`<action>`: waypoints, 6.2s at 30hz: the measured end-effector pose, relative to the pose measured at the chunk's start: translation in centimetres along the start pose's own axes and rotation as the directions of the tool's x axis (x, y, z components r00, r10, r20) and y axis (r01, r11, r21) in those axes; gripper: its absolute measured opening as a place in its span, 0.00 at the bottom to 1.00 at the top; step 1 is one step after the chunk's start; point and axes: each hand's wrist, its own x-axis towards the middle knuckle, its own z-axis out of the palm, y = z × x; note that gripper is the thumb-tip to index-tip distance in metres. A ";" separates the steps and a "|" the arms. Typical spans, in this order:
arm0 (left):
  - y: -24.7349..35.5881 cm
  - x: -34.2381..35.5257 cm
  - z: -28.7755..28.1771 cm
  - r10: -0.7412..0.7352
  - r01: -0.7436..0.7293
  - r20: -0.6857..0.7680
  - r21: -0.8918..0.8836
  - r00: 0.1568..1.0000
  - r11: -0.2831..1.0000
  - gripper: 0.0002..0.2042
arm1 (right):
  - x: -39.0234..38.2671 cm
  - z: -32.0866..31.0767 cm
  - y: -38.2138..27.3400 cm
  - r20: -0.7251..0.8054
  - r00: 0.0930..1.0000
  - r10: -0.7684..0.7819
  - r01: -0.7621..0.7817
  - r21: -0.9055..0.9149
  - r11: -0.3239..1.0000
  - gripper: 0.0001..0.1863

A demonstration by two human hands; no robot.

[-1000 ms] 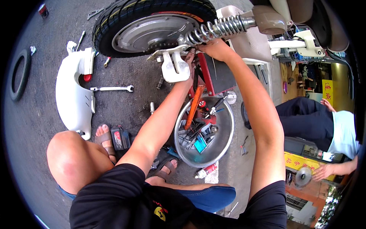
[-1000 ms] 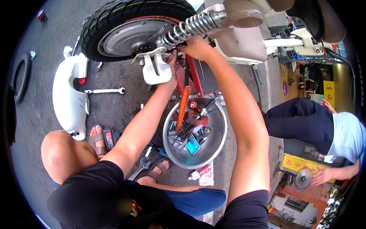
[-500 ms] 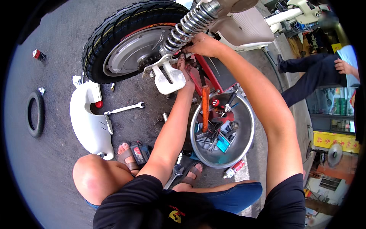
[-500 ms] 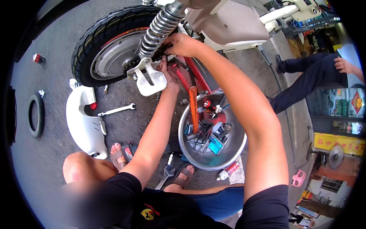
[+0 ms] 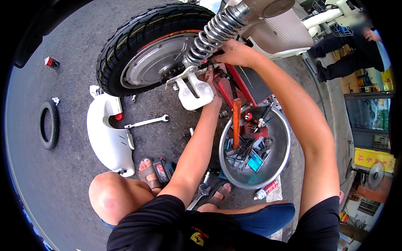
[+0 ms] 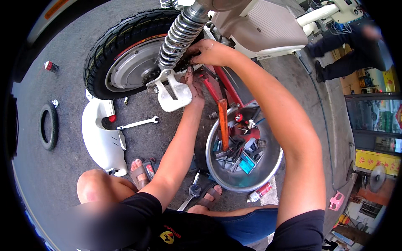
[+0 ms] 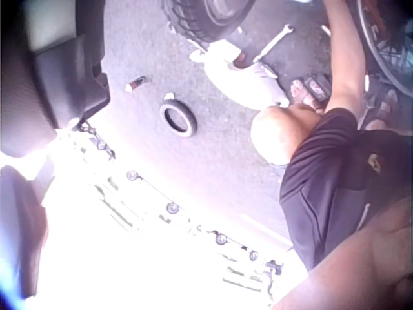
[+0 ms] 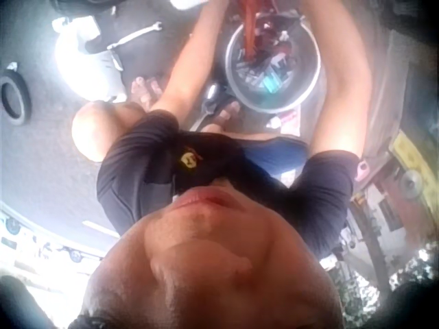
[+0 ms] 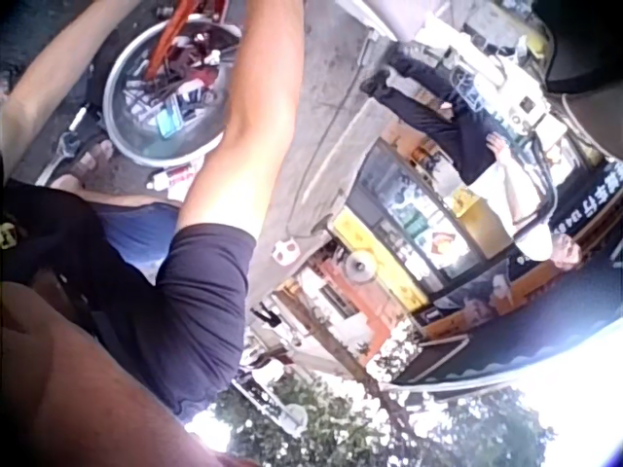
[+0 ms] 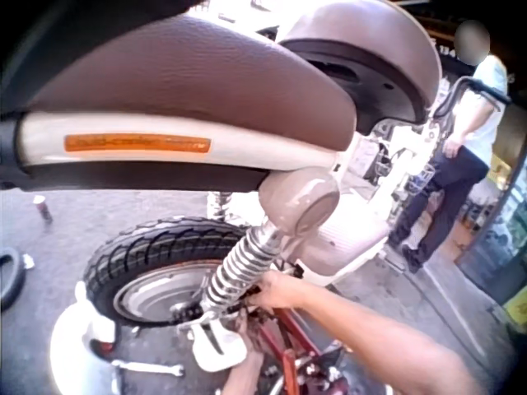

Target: The person works on the rear wheel and brake assembly of a scooter, using pliers and a wrench to adjust components. They retrieve a zip tie from a shelf and apply it to the brake cable, then continue tightening and adjusting the rear suspension and brake linkage.

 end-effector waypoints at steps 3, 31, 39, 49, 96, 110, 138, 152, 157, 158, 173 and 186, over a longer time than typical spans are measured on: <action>0.6 0.5 -0.7 0.031 -0.033 0.036 0.061 0.999 0.998 0.14 | 0.1 -0.4 -3.2 0.091 0.984 0.154 -0.157 0.025 0.987 0.21; -0.8 1.5 -2.8 0.058 -0.060 0.030 0.045 0.998 0.997 0.15 | 0.6 0.2 -0.4 -0.070 0.996 -0.057 0.048 -0.119 0.992 0.22; 0.1 0.6 -1.7 0.057 -0.067 0.127 0.081 0.990 0.994 0.15 | 0.6 0.3 0.3 -0.068 0.994 -0.082 0.074 -0.123 0.990 0.21; -0.2 1.0 -2.6 0.041 -0.049 0.089 0.095 0.995 0.994 0.14 | 0.7 0.6 0.3 -0.095 0.991 -0.096 0.087 -0.091 0.992 0.21; -1.0 1.1 -3.0 0.134 -0.146 0.074 0.177 0.988 0.973 0.17 | 0.4 0.7 1.0 -0.067 0.998 0.007 0.006 0.179 0.984 0.21; 0.4 0.6 -1.8 0.123 -0.148 0.153 0.162 0.981 0.976 0.17 | 0.6 0.7 0.7 -0.059 0.998 0.024 -0.012 0.192 0.981 0.19; -1.4 1.5 -2.7 0.204 -0.217 0.096 0.152 0.974 0.964 0.18 | 0.1 0.8 0.3 -0.067 0.997 0.034 -0.017 0.238 0.971 0.20; -1.0 1.0 -2.2 0.153 -0.160 0.057 0.149 0.987 0.976 0.19 | 0.0 0.7 0.3 -0.078 0.996 0.049 -0.039 0.133 0.990 0.20; -1.3 1.3 -2.5 0.217 -0.224 0.066 0.135 0.974 0.965 0.18 | -0.2 0.8 -0.6 -0.073 0.996 0.043 -0.024 0.235 0.972 0.20; -1.4 1.4 -2.6 0.215 -0.222 0.066 0.134 0.974 0.966 0.18 | -0.3 0.8 -0.3 -0.073 0.996 0.044 -0.026 0.234 0.972 0.20; 0.9 0.1 -1.5 0.060 -0.076 0.126 0.126 0.990 0.989 0.16 | 0.0 1.0 0.2 -0.070 0.997 0.043 -0.019 0.316 0.949 0.18; 1.4 -0.5 -0.2 0.020 -0.024 0.057 0.063 0.998 0.998 0.19 | 0.0 0.8 1.2 -0.087 0.995 0.055 -0.033 0.245 0.969 0.17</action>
